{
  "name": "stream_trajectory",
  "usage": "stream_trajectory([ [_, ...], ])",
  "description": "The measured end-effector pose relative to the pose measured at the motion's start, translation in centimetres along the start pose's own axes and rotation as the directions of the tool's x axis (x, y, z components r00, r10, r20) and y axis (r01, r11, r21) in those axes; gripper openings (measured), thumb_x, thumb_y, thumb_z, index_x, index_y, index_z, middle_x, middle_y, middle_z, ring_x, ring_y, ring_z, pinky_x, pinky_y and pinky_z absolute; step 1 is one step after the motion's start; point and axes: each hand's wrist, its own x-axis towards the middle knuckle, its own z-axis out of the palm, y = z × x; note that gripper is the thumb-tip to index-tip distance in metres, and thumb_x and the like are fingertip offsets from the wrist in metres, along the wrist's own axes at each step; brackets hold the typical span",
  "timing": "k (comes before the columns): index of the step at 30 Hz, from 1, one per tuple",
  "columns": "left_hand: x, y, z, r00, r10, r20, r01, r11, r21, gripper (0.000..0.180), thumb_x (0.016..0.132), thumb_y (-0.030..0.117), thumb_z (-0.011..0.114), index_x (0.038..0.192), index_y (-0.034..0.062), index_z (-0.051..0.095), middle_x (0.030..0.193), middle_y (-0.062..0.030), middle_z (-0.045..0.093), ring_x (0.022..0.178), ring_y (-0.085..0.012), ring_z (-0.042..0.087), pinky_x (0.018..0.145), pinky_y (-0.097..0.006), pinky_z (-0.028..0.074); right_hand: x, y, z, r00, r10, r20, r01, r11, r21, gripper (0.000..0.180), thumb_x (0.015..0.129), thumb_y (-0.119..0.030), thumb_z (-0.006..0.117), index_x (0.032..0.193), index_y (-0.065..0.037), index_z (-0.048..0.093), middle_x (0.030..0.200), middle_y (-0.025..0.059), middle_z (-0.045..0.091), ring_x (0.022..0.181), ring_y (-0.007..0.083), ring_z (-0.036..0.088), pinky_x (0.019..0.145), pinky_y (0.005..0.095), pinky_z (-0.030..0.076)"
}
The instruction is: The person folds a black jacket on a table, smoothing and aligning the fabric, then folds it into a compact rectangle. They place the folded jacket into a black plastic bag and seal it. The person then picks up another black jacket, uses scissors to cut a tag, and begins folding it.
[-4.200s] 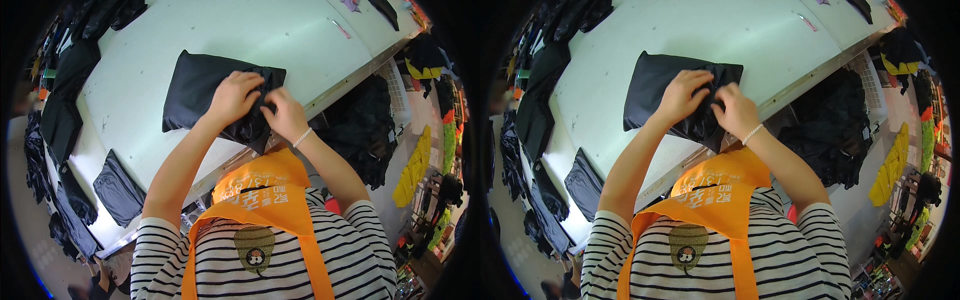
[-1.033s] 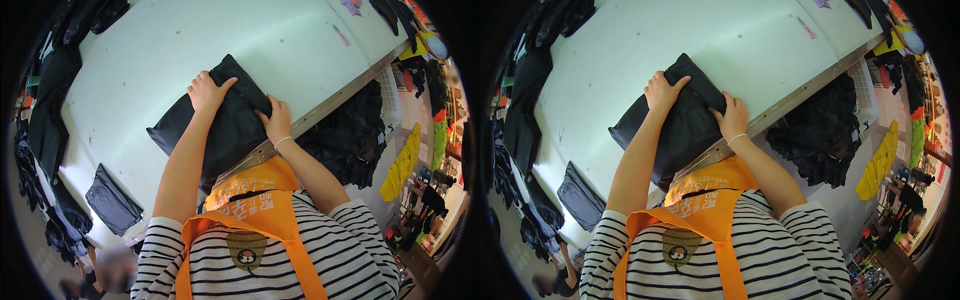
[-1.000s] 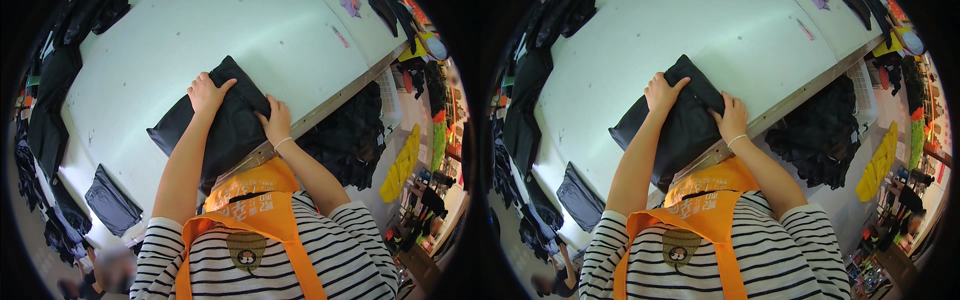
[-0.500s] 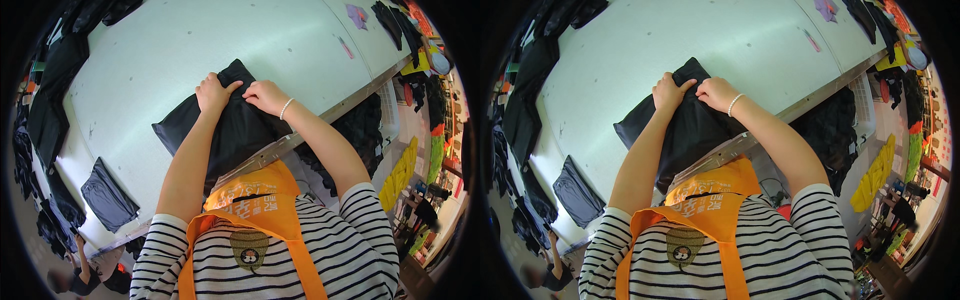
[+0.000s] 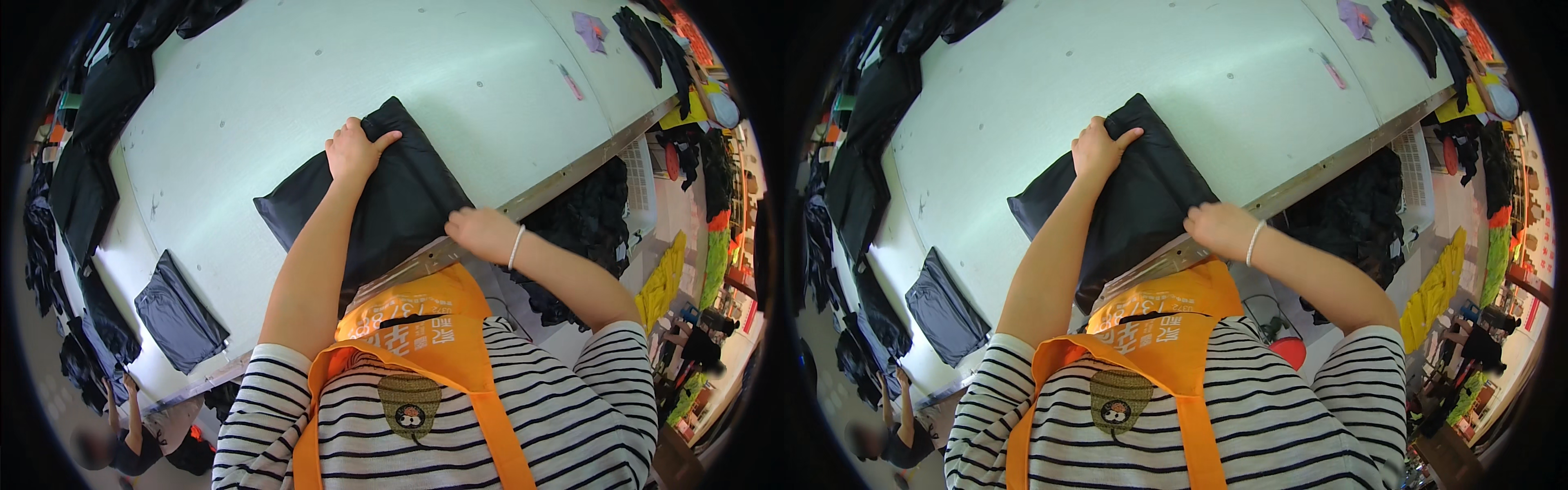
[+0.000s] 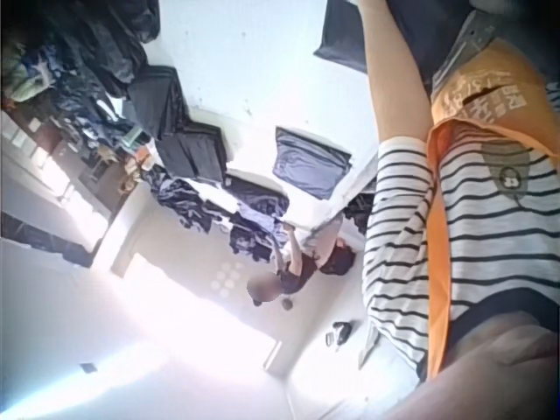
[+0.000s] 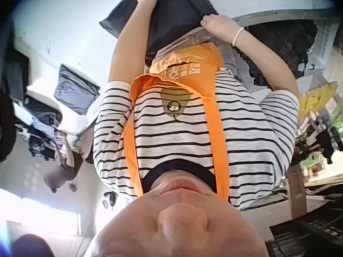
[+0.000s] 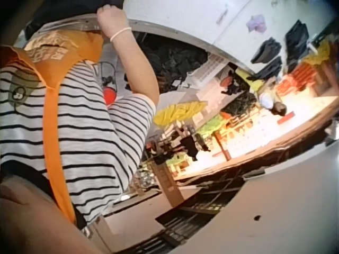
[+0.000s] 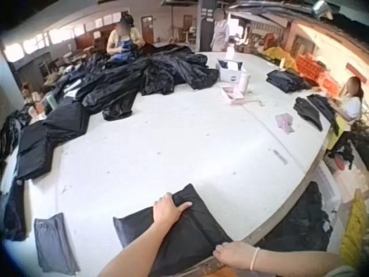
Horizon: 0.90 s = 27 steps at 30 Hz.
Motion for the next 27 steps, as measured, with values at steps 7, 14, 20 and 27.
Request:
stream_trajectory([
  [7, -2.8, 1.8, -2.7, 0.951, 0.109, -0.290, -0.131, 0.990, -0.055, 0.072, 0.064, 0.061, 0.075, 0.099, 0.0006, 0.059, 0.090, -0.0121, 0.064, 0.092, -0.0282, 0.059, 0.086, -0.039, 0.041, -2.9, -0.7, 5.9, 0.861, 0.399, -0.314, -0.187, 0.824, 0.535, 0.018, 0.086, -0.017, 0.059, 0.090, 0.000, 0.066, 0.089, 0.0116, 0.065, 0.084, 0.0258, 0.063, 0.068, 0.0311, 0.051],
  [14, -21.7, 9.1, -10.7, 0.661, 0.647, -0.380, -0.746, 0.621, -0.240, 0.031, 0.059, 0.029, 0.082, 0.079, 0.0134, 0.065, 0.073, 0.0006, 0.063, 0.069, -0.0208, 0.061, 0.069, -0.035, 0.040, -4.5, 2.3, 1.8, 0.852, 0.449, 0.268, 0.119, -0.665, 0.737, 0.064, 0.095, -0.058, 0.040, 0.126, -0.003, 0.053, 0.116, 0.0073, 0.063, 0.097, 0.0153, 0.061, 0.085, 0.0312, 0.049],
  [20, -18.5, -3.7, -2.2, 0.873, -0.139, -0.469, 0.096, 0.989, -0.113, 0.059, 0.079, 0.031, 0.073, 0.124, 0.0015, 0.047, 0.123, -0.0207, 0.051, 0.111, -0.0356, 0.051, 0.093, -0.042, 0.041, -1.2, 4.5, 10.0, 0.663, 0.747, 0.049, -0.221, 0.133, 0.966, 0.066, 0.085, -0.039, 0.069, 0.124, 0.009, 0.046, 0.114, 0.0173, 0.061, 0.104, 0.0224, 0.057, 0.091, 0.0321, 0.044],
  [27, -23.9, -7.1, 3.3, 0.777, -0.596, -0.203, 0.400, 0.716, -0.573, 0.089, 0.082, 0.049, 0.066, 0.144, 0.0004, 0.023, 0.126, -0.0272, 0.046, 0.117, -0.0388, 0.046, 0.097, -0.045, 0.039, 1.2, 3.3, 8.6, 0.687, 0.693, -0.220, -0.193, 0.466, 0.864, 0.063, 0.091, -0.041, 0.060, 0.128, 0.006, 0.041, 0.118, 0.0214, 0.055, 0.109, 0.0304, 0.054, 0.095, 0.0367, 0.041],
])
